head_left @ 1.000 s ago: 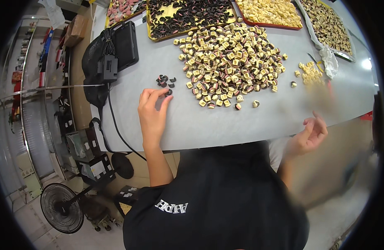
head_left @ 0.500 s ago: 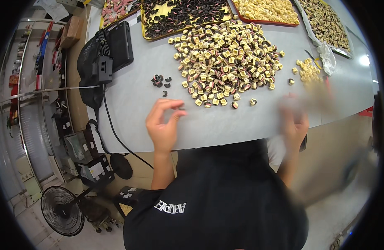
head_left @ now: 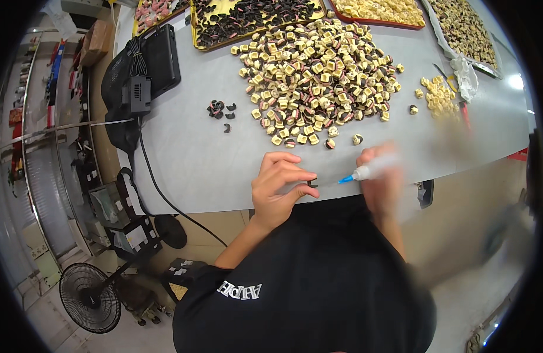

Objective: Applying glue to gold-colored parts and attaching black components at a factory workbench.

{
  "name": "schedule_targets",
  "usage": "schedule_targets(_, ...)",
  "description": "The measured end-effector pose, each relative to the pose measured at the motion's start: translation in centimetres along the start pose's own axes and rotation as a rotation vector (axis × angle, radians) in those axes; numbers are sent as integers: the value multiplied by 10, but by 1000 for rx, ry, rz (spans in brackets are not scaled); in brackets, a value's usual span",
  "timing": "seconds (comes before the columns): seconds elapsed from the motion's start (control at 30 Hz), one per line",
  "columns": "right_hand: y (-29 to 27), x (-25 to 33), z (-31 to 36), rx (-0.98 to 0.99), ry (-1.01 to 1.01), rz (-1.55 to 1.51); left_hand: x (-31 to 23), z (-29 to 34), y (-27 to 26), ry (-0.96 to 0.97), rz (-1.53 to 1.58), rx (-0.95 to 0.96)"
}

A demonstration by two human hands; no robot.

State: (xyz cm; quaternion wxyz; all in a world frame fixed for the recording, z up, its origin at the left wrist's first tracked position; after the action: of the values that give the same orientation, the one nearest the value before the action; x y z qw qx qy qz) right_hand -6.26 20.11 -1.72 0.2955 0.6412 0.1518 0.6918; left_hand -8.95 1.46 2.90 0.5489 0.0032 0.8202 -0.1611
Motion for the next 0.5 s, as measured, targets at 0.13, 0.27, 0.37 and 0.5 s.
schedule_targets(0.13, 12, 1, -8, 16, 30, -59, -7, -2, 3, 83, -59, 37)
schedule_targets(0.27, 18, 2, -7, 25, -23, 113, -8, -3, 2, 86, -58, 30)
schedule_targets(0.37, 21, 2, -6, 9, -43, 227, -8, -4, 3, 92, -58, 43)
schedule_targets(0.5, 20, 3, -6, -2, -14, 224, -8, -4, 4, 80, -43, 41)
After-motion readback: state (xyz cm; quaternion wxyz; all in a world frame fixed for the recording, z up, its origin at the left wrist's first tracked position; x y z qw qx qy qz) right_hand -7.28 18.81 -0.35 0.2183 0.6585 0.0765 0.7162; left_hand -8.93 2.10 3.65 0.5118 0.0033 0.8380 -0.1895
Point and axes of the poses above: each hand's wrist, its own z-axis away from the middle knuckle, its own y-axis out of the palm, x = y × z, the point moved 10 cm from there along -z, towards the middle knuckle, and after that the axes turned 4 degrees about y, right-handed, at the moved point
